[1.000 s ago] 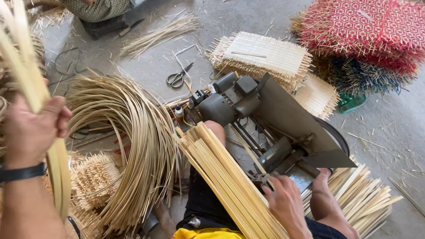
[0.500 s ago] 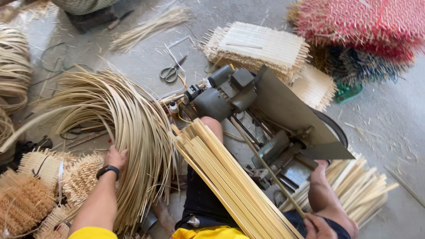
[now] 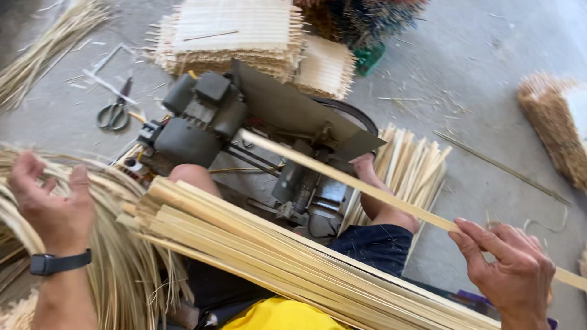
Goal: The person feeds long bamboo strips into a splitting machine, guiding them through the blades to produce thin, flexible strips. The person collects the processed strips into a pile on the floor.
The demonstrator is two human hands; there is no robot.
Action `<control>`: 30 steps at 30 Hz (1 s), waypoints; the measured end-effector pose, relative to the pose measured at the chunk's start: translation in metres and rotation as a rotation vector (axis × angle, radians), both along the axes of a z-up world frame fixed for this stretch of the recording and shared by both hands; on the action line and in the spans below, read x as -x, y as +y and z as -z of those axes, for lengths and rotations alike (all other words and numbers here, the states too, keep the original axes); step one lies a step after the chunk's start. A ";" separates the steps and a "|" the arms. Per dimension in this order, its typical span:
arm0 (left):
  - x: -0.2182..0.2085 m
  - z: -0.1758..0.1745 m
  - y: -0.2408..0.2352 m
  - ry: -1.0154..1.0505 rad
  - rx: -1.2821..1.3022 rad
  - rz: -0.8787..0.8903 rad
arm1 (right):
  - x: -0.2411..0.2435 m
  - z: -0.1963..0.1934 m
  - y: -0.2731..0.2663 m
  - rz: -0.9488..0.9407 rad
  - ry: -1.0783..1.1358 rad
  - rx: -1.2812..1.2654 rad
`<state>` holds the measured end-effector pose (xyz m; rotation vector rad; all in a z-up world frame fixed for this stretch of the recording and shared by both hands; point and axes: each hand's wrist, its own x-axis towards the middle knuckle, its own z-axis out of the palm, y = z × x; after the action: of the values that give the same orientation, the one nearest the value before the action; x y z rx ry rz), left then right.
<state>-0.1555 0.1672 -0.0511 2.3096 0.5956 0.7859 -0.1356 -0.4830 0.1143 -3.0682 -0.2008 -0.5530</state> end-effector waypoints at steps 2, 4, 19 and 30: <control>-0.027 -0.029 -0.056 -0.045 0.004 0.186 | 0.004 -0.006 -0.015 0.161 0.111 0.055; -0.044 -0.051 -0.100 0.018 0.007 0.428 | 0.005 -0.002 -0.046 0.272 0.207 0.039; -0.029 -0.025 -0.175 0.665 -0.574 1.173 | 0.036 0.088 -0.152 0.448 0.486 0.191; -0.071 -0.048 -0.173 0.835 0.029 0.815 | 0.010 0.126 -0.046 -0.086 0.056 0.099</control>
<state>-0.0844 -0.0054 -0.0033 2.4719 -0.0577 -0.5820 -0.1452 -0.5294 -0.0114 -3.1467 -0.3681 -0.4662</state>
